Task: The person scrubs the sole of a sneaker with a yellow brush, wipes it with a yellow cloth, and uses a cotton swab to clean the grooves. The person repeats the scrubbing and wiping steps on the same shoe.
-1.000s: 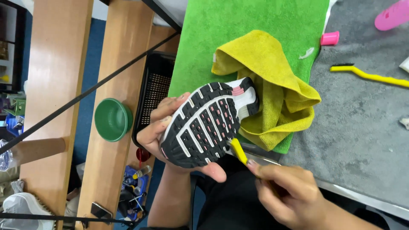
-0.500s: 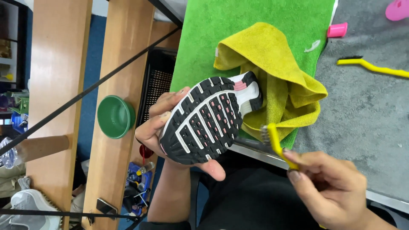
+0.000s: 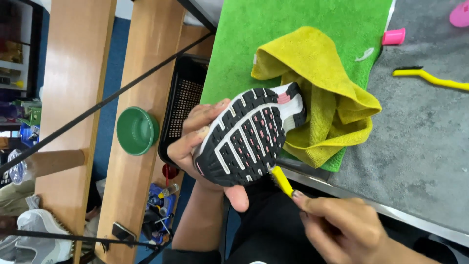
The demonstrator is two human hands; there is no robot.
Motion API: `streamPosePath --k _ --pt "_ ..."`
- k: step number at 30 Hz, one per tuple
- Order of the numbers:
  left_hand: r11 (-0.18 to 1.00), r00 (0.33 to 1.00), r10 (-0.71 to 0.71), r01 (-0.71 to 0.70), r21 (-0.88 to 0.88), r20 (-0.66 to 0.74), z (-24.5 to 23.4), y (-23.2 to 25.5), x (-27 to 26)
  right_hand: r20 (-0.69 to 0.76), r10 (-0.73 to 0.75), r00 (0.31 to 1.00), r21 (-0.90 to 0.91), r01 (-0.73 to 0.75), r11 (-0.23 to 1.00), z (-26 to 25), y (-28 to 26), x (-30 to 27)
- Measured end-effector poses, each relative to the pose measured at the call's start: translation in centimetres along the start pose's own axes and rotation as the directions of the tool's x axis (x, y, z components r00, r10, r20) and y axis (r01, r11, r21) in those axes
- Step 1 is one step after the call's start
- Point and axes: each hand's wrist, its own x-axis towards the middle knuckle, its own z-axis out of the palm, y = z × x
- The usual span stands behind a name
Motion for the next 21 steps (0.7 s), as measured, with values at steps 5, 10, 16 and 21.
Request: streamPosePath --k 5,10,16,21 --pt "1.000 1.000 0.004 -0.003 -0.024 0.008 0.3 0.3 -0.3 -0.260 0.156 0.953 -0.136 -0.196 0.971 -0.2 -1.8 1.5" --pt "0.999 0.999 -0.040 0.040 -0.017 -0.013 0.2 0.4 -0.4 -0.042 -0.034 0.999 -0.011 0.034 0.999 0.9 0.4 -0.7" --pt "0.999 1.000 -0.022 0.022 -0.042 0.005 0.4 0.1 -0.1 -0.225 0.142 0.964 -0.139 -0.175 0.975 -0.8 -1.0 1.0" --pt "0.998 0.998 -0.056 0.056 -0.009 0.019 0.2 0.6 -0.1 -0.013 -0.050 0.999 -0.045 0.049 0.998 0.7 0.1 0.6"
